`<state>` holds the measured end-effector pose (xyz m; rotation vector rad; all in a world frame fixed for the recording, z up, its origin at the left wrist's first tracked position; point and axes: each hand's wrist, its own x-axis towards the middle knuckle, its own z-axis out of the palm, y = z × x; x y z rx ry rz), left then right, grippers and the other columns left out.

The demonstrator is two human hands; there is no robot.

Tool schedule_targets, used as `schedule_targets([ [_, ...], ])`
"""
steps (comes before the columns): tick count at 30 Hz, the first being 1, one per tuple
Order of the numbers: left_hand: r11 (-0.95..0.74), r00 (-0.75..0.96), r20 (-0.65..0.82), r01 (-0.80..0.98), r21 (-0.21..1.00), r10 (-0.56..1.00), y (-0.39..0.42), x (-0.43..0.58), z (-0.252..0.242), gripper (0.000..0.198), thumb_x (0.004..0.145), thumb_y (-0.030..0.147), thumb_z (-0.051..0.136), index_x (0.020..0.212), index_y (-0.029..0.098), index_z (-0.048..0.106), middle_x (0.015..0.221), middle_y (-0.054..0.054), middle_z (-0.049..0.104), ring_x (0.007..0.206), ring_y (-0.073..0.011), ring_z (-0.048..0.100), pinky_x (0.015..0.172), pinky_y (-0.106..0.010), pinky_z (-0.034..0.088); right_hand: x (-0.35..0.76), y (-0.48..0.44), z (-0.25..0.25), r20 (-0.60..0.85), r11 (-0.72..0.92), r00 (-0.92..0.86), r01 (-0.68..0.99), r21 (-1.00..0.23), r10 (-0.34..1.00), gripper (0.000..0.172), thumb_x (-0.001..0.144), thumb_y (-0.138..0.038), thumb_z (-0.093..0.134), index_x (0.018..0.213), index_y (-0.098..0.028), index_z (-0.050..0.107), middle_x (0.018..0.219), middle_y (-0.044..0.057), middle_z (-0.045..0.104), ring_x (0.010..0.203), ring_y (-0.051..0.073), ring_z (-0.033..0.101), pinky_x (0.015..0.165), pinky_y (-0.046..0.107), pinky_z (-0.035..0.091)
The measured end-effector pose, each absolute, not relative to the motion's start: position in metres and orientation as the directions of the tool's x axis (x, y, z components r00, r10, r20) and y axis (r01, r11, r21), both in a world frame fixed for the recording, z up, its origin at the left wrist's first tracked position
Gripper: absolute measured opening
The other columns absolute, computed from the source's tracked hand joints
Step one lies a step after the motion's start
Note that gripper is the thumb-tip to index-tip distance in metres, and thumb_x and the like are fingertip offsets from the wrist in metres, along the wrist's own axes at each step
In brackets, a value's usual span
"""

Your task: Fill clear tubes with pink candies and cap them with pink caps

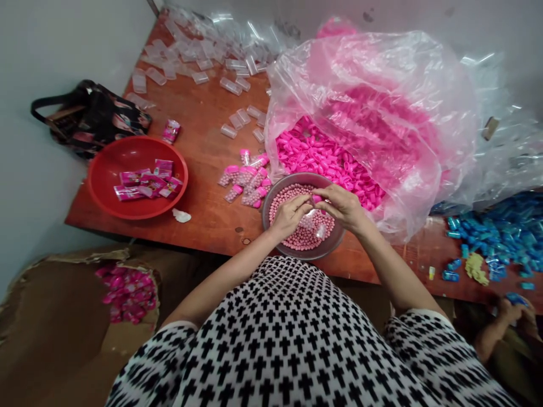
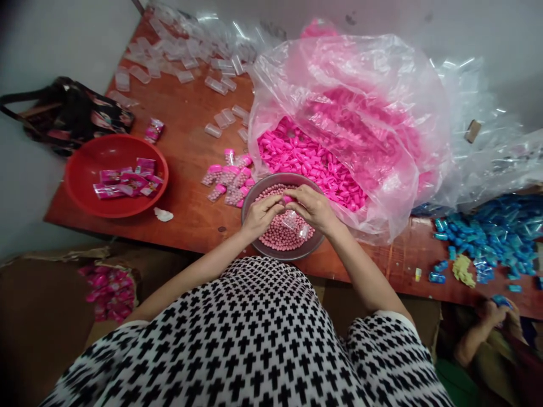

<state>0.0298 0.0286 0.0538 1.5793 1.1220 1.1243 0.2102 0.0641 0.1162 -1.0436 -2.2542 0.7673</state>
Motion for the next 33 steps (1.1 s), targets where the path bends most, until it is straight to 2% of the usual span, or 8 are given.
schedule_targets([
  [6,-0.278,0.190,0.243,0.189,0.942,0.951,0.028,0.024,0.052,0.022,0.089,0.026,0.054,0.102,0.016,0.069,0.098,-0.007,0.072,0.091,-0.0161,0.067,0.084,-0.028,0.051,0.209,0.057,0.110,0.246,0.601,-0.611,0.485,-0.636,0.753,0.027,0.088,-0.036,0.056,0.108,-0.019,0.062,0.077,0.004,0.060,0.073,0.015,0.058,0.069,0.027,0.049],
  [15,-0.463,0.314,0.385,0.229,0.856,0.868,0.029,0.020,0.056,0.022,0.088,0.025,0.055,0.104,0.017,0.069,0.099,-0.007,0.073,0.091,-0.0150,0.068,0.083,-0.026,0.053,0.209,0.044,0.113,0.206,0.618,-0.631,0.548,-0.564,0.748,0.020,0.091,-0.031,0.051,0.103,-0.018,0.060,0.076,0.005,0.056,0.071,0.017,0.054,0.065,0.028,0.047],
  [18,-0.431,0.270,0.359,0.287,0.856,0.893,0.031,0.021,0.059,0.023,0.089,0.026,0.053,0.103,0.017,0.069,0.097,-0.007,0.073,0.088,-0.0157,0.068,0.081,-0.027,0.053,0.208,0.050,0.109,0.216,0.598,-0.615,0.525,-0.605,0.759,0.020,0.090,-0.034,0.053,0.100,-0.018,0.062,0.076,0.005,0.057,0.072,0.017,0.055,0.066,0.028,0.047],
  [21,-0.309,0.249,0.248,0.248,0.918,0.936,0.033,0.022,0.060,0.024,0.088,0.029,0.055,0.100,0.017,0.071,0.096,-0.007,0.073,0.086,-0.0165,0.068,0.081,-0.028,0.053,0.206,0.055,0.105,0.245,0.562,-0.572,0.481,-0.673,0.783,0.024,0.088,-0.037,0.056,0.100,-0.017,0.064,0.072,0.004,0.057,0.070,0.016,0.055,0.066,0.028,0.047],
  [24,-0.079,0.221,0.060,0.080,0.994,0.973,0.031,0.025,0.055,0.030,0.084,0.039,0.058,0.097,0.016,0.072,0.091,-0.006,0.074,0.079,-0.0169,0.068,0.075,-0.029,0.054,0.204,0.058,0.102,0.181,0.460,-0.525,0.470,-0.753,0.832,0.028,0.084,-0.042,0.061,0.099,-0.018,0.068,0.072,0.003,0.060,0.070,0.015,0.056,0.069,0.029,0.048],
  [27,0.152,0.149,-0.128,-0.167,0.974,0.981,0.027,0.030,0.047,0.041,0.080,0.048,0.061,0.103,0.015,0.070,0.096,-0.007,0.073,0.080,-0.0182,0.068,0.070,-0.030,0.055,0.206,0.057,0.101,0.031,0.222,-0.432,0.399,-0.890,0.901,0.038,0.077,-0.047,0.067,0.104,-0.021,0.068,0.087,0.004,0.067,0.080,0.016,0.061,0.076,0.031,0.050],
  [30,0.216,0.063,-0.207,-0.343,0.914,0.976,0.024,0.032,0.042,0.046,0.078,0.049,0.063,0.109,0.015,0.068,0.102,-0.009,0.071,0.083,-0.0180,0.067,0.073,-0.032,0.055,0.213,0.050,0.096,-0.155,-0.091,-0.353,0.191,-0.977,0.923,0.048,0.075,-0.048,0.068,0.117,-0.026,0.062,0.112,0.005,0.066,0.098,0.019,0.062,0.084,0.035,0.052],
  [33,0.225,0.023,-0.231,-0.346,0.911,0.973,0.024,0.028,0.040,0.045,0.078,0.048,0.064,0.109,0.015,0.068,0.100,-0.009,0.072,0.082,-0.0176,0.067,0.077,-0.033,0.054,0.219,0.040,0.088,-0.270,-0.278,-0.312,0.020,-0.960,0.911,0.044,0.068,-0.040,0.076,0.109,-0.027,0.066,0.111,0.003,0.067,0.092,0.017,0.064,0.082,0.035,0.054],
])
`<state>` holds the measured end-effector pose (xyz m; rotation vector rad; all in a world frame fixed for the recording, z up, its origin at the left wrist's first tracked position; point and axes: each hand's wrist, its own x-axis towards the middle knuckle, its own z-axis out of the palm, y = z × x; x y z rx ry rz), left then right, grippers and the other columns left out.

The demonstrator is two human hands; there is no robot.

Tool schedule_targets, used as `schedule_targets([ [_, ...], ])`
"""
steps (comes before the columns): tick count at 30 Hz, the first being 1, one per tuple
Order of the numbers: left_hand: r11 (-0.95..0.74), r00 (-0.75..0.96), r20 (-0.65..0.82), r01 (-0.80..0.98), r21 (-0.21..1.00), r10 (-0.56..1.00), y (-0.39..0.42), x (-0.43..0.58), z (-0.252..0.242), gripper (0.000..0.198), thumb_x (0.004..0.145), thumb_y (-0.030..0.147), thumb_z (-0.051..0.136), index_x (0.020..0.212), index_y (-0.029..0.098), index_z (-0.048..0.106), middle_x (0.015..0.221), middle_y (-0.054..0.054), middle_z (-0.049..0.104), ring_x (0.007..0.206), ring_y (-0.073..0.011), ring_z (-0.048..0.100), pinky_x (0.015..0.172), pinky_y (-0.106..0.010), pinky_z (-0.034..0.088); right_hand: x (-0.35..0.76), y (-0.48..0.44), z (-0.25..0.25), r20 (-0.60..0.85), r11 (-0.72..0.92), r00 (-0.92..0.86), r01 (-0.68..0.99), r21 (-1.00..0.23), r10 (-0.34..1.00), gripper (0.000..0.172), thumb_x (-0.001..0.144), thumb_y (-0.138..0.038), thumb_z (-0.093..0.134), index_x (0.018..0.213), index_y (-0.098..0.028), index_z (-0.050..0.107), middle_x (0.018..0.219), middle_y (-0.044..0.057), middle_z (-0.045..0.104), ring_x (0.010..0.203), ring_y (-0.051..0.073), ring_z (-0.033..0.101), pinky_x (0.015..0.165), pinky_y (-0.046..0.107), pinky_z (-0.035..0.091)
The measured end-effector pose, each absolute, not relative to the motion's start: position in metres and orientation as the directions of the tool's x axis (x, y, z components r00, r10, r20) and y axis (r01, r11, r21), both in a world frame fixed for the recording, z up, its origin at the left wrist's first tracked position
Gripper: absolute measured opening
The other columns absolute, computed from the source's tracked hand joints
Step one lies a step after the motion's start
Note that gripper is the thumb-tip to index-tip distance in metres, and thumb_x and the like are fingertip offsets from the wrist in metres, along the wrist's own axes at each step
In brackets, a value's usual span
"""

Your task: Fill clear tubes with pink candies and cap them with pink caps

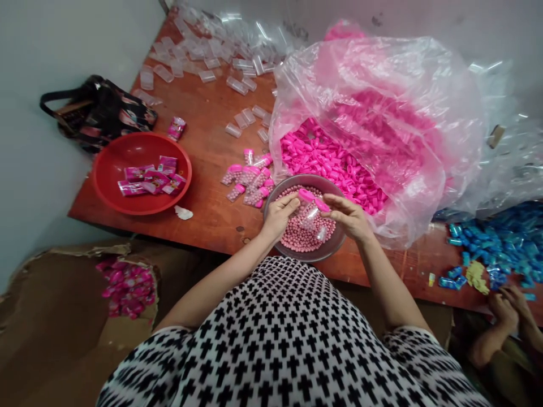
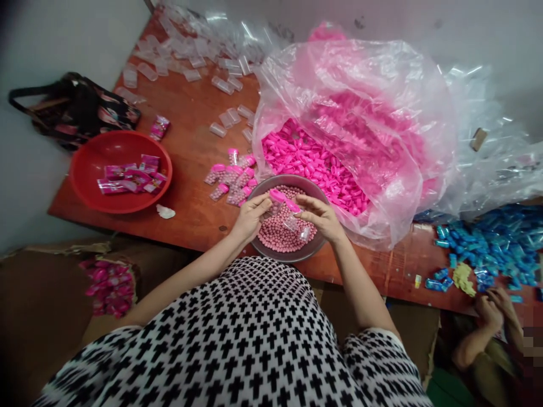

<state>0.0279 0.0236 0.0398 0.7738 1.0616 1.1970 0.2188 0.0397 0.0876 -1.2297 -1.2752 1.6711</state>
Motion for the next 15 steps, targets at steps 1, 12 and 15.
schedule_targets([
  [1,0.212,0.009,-0.221,-0.316,0.925,0.975,0.023,0.026,0.040,0.044,0.078,0.047,0.064,0.108,0.016,0.068,0.101,-0.009,0.072,0.085,-0.0183,0.067,0.080,-0.034,0.054,0.218,0.037,0.085,-0.296,-0.315,-0.296,-0.018,-0.949,0.908,0.039,0.066,-0.038,0.078,0.102,-0.025,0.068,0.102,0.002,0.069,0.084,0.015,0.065,0.079,0.034,0.055],
  [12,-0.124,0.065,0.118,0.083,0.989,0.991,0.010,0.015,0.048,0.025,0.085,0.035,0.058,0.098,0.020,0.072,0.102,-0.007,0.068,0.102,-0.0187,0.061,0.094,-0.036,0.048,0.179,0.038,0.095,-0.575,-0.739,-0.521,-0.178,-0.650,0.631,0.033,0.065,-0.042,0.071,0.087,-0.018,0.065,0.082,0.003,0.069,0.085,0.019,0.065,0.079,0.040,0.056],
  [15,-0.147,0.052,0.142,0.105,0.984,0.988,0.008,0.014,0.048,0.024,0.087,0.031,0.055,0.099,0.019,0.071,0.101,-0.008,0.069,0.101,-0.0187,0.062,0.093,-0.036,0.049,0.164,0.032,0.086,-0.579,-0.745,-0.485,-0.285,-0.603,0.655,0.026,0.064,-0.037,0.066,0.080,-0.018,0.062,0.072,0.002,0.067,0.084,0.019,0.065,0.081,0.043,0.056],
])
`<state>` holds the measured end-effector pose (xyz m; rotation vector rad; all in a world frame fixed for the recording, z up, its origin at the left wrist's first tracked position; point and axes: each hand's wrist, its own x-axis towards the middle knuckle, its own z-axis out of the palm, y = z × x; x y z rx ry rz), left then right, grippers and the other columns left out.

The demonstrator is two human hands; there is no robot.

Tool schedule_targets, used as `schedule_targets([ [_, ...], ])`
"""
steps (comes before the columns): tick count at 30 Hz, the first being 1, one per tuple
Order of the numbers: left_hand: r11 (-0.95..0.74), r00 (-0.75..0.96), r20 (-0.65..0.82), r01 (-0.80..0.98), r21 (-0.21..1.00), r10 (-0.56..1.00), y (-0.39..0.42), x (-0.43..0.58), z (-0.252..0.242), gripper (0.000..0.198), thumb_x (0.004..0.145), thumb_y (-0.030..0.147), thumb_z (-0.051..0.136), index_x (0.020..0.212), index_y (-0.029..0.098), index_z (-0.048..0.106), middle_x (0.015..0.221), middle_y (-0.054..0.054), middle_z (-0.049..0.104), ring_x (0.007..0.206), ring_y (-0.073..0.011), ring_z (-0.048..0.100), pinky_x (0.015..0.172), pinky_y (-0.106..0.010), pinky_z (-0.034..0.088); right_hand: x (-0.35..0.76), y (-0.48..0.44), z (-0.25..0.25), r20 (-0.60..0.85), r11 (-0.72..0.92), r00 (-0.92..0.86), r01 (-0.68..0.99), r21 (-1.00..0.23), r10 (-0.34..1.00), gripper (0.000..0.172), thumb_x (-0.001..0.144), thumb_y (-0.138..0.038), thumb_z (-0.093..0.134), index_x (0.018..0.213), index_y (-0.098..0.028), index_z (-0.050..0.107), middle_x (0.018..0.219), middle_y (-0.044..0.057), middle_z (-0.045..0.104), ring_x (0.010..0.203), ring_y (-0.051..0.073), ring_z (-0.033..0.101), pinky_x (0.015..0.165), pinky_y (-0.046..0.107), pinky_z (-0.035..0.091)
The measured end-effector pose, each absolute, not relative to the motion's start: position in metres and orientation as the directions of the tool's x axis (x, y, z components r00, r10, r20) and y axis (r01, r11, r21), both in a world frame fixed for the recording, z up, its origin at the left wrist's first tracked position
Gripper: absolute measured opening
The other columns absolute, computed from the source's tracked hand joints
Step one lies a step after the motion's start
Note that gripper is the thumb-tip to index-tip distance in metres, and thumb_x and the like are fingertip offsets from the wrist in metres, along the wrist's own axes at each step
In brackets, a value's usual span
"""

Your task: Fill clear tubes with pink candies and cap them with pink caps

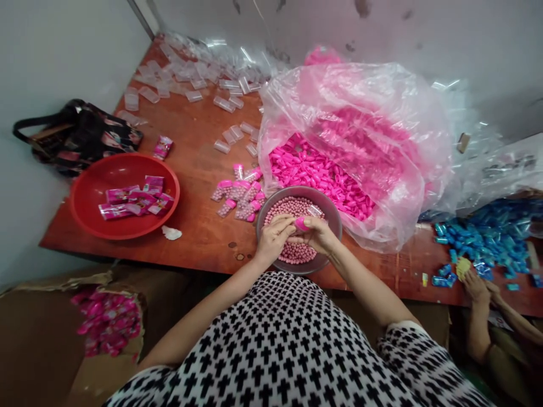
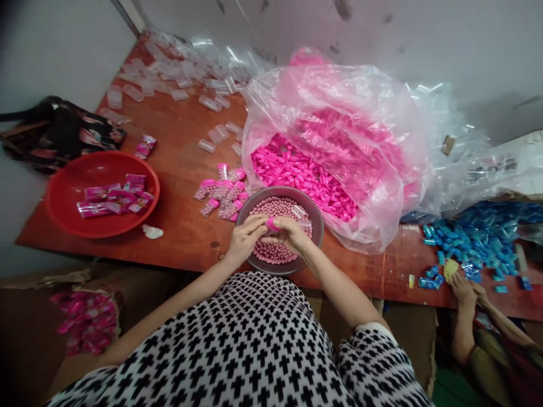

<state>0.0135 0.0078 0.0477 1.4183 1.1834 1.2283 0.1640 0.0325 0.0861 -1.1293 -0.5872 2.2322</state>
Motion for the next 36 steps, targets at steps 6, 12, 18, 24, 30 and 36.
schedule_targets([
  [6,-0.182,0.035,0.179,0.204,0.962,0.983,0.014,0.005,0.050,0.022,0.088,0.028,0.053,0.098,0.019,0.071,0.094,-0.006,0.071,0.097,-0.0190,0.063,0.091,-0.036,0.050,0.140,0.038,0.071,-0.635,-0.756,-0.414,-0.410,-0.510,0.652,0.017,0.065,-0.036,0.056,0.073,-0.021,0.057,0.060,-0.001,0.059,0.076,0.019,0.062,0.079,0.045,0.056],
  [12,-0.153,0.056,0.145,0.177,0.972,0.988,0.034,-0.016,0.036,0.022,0.086,0.028,0.055,0.099,0.020,0.071,0.099,-0.007,0.071,0.101,-0.0205,0.063,0.094,-0.039,0.050,0.121,0.056,0.065,-0.670,-0.791,-0.436,-0.446,-0.418,0.600,0.010,0.066,-0.031,0.055,0.070,-0.022,0.053,0.060,-0.002,0.058,0.070,0.017,0.059,0.080,0.043,0.055],
  [18,-0.012,0.101,0.006,0.056,0.998,0.995,0.050,-0.037,0.022,0.028,0.086,0.034,0.055,0.104,0.019,0.070,0.109,-0.008,0.070,0.105,-0.0204,0.063,0.100,-0.038,0.046,0.108,0.073,0.067,-0.621,-0.789,-0.495,-0.286,-0.544,0.608,0.023,0.069,-0.035,0.066,0.088,-0.022,0.059,0.085,0.000,0.066,0.083,0.016,0.061,0.082,0.036,0.054],
  [24,0.088,-0.174,-0.066,0.123,0.989,0.983,0.074,-0.067,0.011,0.035,0.085,0.040,0.057,0.111,0.019,0.067,0.113,-0.006,0.069,0.105,-0.0203,0.063,0.098,-0.037,0.047,0.159,0.117,0.059,-0.516,-0.507,-0.320,0.118,-0.854,0.794,0.039,0.076,-0.047,0.063,0.106,-0.022,0.058,0.107,0.005,0.066,0.092,0.017,0.064,0.084,0.037,0.051],
  [30,-0.039,-0.187,0.111,0.352,0.935,0.976,0.081,-0.079,0.000,0.034,0.085,0.039,0.056,0.112,0.021,0.066,0.120,-0.006,0.065,0.122,-0.0205,0.052,0.110,-0.040,0.035,0.209,0.108,0.034,-0.461,0.044,-0.110,0.987,-0.152,0.881,0.024,0.086,-0.030,0.054,0.094,-0.010,0.063,0.092,0.020,0.068,0.088,0.028,0.065,0.080,0.040,0.048],
  [36,-0.010,0.009,0.008,0.304,0.953,1.000,0.044,-0.031,0.011,0.028,0.087,0.031,0.053,0.109,0.019,0.067,0.112,-0.007,0.069,0.106,-0.0183,0.062,0.099,-0.036,0.046,0.215,0.087,0.011,-0.471,0.089,-0.105,0.994,-0.056,0.876,0.026,0.084,-0.026,0.055,0.105,-0.012,0.059,0.106,0.020,0.064,0.091,0.027,0.065,0.078,0.038,0.048],
])
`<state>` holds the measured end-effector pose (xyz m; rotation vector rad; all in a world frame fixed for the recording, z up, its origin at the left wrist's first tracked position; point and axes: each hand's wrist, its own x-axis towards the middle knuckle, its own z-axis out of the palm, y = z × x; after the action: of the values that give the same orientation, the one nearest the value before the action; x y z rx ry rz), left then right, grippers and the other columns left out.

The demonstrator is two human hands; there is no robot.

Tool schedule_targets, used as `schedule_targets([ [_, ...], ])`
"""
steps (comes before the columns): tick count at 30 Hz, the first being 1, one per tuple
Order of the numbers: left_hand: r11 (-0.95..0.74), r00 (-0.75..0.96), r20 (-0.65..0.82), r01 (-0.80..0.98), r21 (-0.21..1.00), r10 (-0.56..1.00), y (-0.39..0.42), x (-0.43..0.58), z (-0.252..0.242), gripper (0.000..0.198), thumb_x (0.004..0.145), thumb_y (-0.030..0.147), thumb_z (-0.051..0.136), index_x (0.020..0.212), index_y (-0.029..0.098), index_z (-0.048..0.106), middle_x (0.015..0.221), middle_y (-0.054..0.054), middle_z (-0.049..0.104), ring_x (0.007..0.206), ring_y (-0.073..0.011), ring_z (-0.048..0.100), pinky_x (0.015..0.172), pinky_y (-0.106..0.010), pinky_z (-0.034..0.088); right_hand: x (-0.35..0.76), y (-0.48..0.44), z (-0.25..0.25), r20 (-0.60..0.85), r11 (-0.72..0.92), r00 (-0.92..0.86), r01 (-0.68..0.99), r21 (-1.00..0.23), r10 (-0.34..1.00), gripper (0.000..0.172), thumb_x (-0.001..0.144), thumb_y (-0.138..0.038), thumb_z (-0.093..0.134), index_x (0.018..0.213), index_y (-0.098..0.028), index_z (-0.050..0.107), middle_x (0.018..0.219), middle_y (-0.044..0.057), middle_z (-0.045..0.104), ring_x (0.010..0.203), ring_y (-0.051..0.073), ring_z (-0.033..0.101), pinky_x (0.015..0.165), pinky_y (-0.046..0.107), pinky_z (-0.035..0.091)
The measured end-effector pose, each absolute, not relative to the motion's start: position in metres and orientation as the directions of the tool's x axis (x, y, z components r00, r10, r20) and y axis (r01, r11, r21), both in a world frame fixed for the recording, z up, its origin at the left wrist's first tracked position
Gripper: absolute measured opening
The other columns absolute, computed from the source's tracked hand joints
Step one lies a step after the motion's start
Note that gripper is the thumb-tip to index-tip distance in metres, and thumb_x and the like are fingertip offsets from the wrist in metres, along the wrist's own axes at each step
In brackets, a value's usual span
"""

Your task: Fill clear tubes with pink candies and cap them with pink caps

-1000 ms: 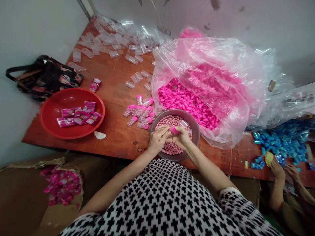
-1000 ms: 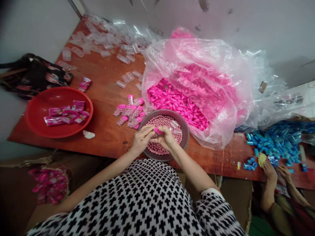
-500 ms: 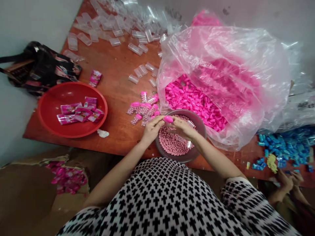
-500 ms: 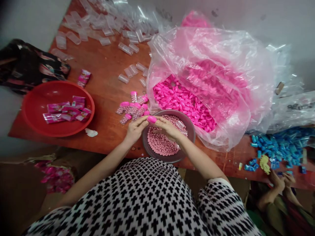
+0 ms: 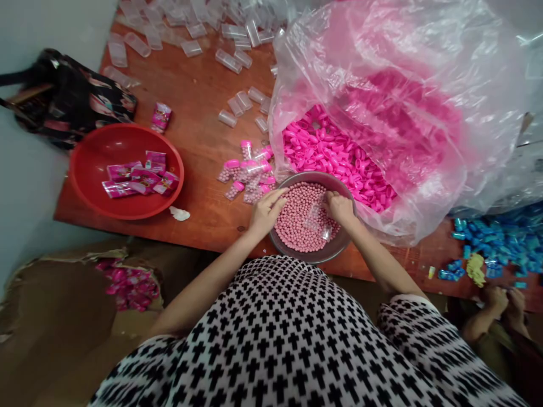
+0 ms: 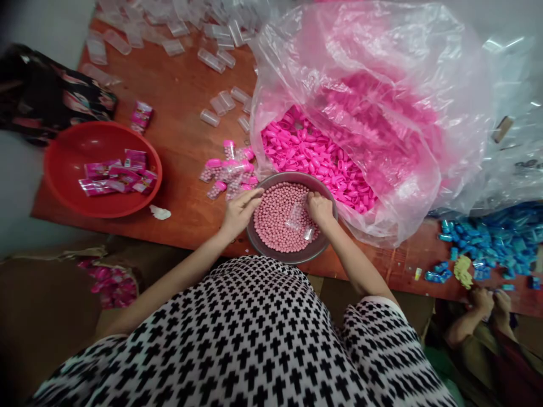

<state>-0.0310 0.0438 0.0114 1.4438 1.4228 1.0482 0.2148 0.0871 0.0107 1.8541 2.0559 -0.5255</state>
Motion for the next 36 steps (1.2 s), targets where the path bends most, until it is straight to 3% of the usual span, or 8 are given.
schedule_targets([
  [3,0.057,0.078,-0.080,0.262,0.963,0.994,0.030,-0.003,0.010,0.027,0.084,0.026,0.057,0.108,0.018,0.066,0.109,-0.008,0.069,0.099,-0.0184,0.065,0.093,-0.035,0.049,0.216,0.083,0.007,-0.442,-0.130,-0.075,0.900,-0.416,0.894,0.022,0.077,-0.033,0.063,0.087,-0.014,0.061,0.091,0.012,0.067,0.084,0.023,0.064,0.077,0.036,0.049],
  [7,0.234,0.107,-0.242,0.084,0.969,0.964,0.020,0.032,0.000,0.037,0.080,0.025,0.061,0.117,0.017,0.059,0.115,-0.010,0.066,0.090,-0.0178,0.068,0.080,-0.032,0.055,0.204,0.060,0.010,-0.537,-0.501,-0.105,0.248,-0.829,0.837,0.033,0.071,-0.048,0.065,0.079,-0.017,0.058,0.074,0.001,0.064,0.068,0.014,0.061,0.070,0.031,0.052],
  [10,0.323,0.094,-0.314,-0.108,0.940,0.945,0.014,0.047,-0.005,0.038,0.083,0.028,0.057,0.119,0.016,0.056,0.109,-0.009,0.067,0.083,-0.0170,0.069,0.070,-0.030,0.057,0.196,0.039,0.016,-0.510,-0.492,-0.179,0.135,-0.860,0.842,0.037,0.071,-0.052,0.065,0.081,-0.017,0.061,0.077,0.001,0.066,0.070,0.014,0.061,0.072,0.032,0.052],
  [13,0.349,0.109,-0.340,-0.080,0.934,0.934,0.010,0.044,-0.002,0.034,0.083,0.025,0.056,0.115,0.014,0.060,0.091,-0.005,0.071,0.073,-0.0161,0.068,0.065,-0.028,0.057,0.202,0.033,0.025,-0.318,-0.171,-0.245,0.480,-0.861,0.916,0.041,0.075,-0.052,0.063,0.098,-0.017,0.064,0.094,0.006,0.068,0.086,0.020,0.061,0.081,0.037,0.049],
  [19,0.108,0.197,-0.183,0.341,0.934,0.963,0.017,0.021,0.017,0.023,0.076,0.023,0.069,0.098,0.018,0.071,0.083,-0.002,0.074,0.076,-0.0158,0.068,0.075,-0.026,0.053,0.214,0.066,0.040,-0.194,0.645,-0.757,0.639,-0.419,0.624,0.029,0.091,-0.029,0.049,0.115,-0.016,0.060,0.104,0.012,0.066,0.099,0.023,0.054,0.087,0.034,0.043],
  [25,0.176,-0.022,-0.180,0.359,0.917,0.983,0.012,-0.004,0.015,0.024,0.079,0.023,0.066,0.102,0.018,0.069,0.098,-0.005,0.073,0.085,-0.0164,0.069,0.080,-0.027,0.054,0.192,0.099,0.010,-0.409,0.648,-0.597,0.762,-0.019,0.690,0.029,0.092,-0.012,0.037,0.101,-0.006,0.063,0.098,0.018,0.064,0.095,0.025,0.051,0.079,0.032,0.039],
  [30,0.194,-0.111,-0.165,0.353,0.915,0.980,0.004,-0.029,0.009,0.023,0.083,0.025,0.061,0.103,0.018,0.069,0.099,-0.005,0.073,0.088,-0.0167,0.069,0.082,-0.028,0.053,0.154,0.086,-0.030,-0.469,0.654,-0.686,0.709,-0.262,0.556,0.026,0.089,-0.009,0.040,0.097,-0.004,0.065,0.100,0.020,0.064,0.096,0.023,0.054,0.085,0.031,0.039],
  [36,0.169,-0.164,-0.117,0.356,0.919,0.980,0.008,-0.041,0.004,0.027,0.082,0.022,0.060,0.108,0.016,0.067,0.103,-0.007,0.071,0.091,-0.0165,0.067,0.084,-0.029,0.053,0.149,0.066,-0.046,-0.400,0.331,-0.677,0.685,-0.649,0.618,0.018,0.084,-0.014,0.053,0.093,-0.011,0.068,0.090,0.007,0.068,0.084,0.016,0.060,0.079,0.025,0.043],
])
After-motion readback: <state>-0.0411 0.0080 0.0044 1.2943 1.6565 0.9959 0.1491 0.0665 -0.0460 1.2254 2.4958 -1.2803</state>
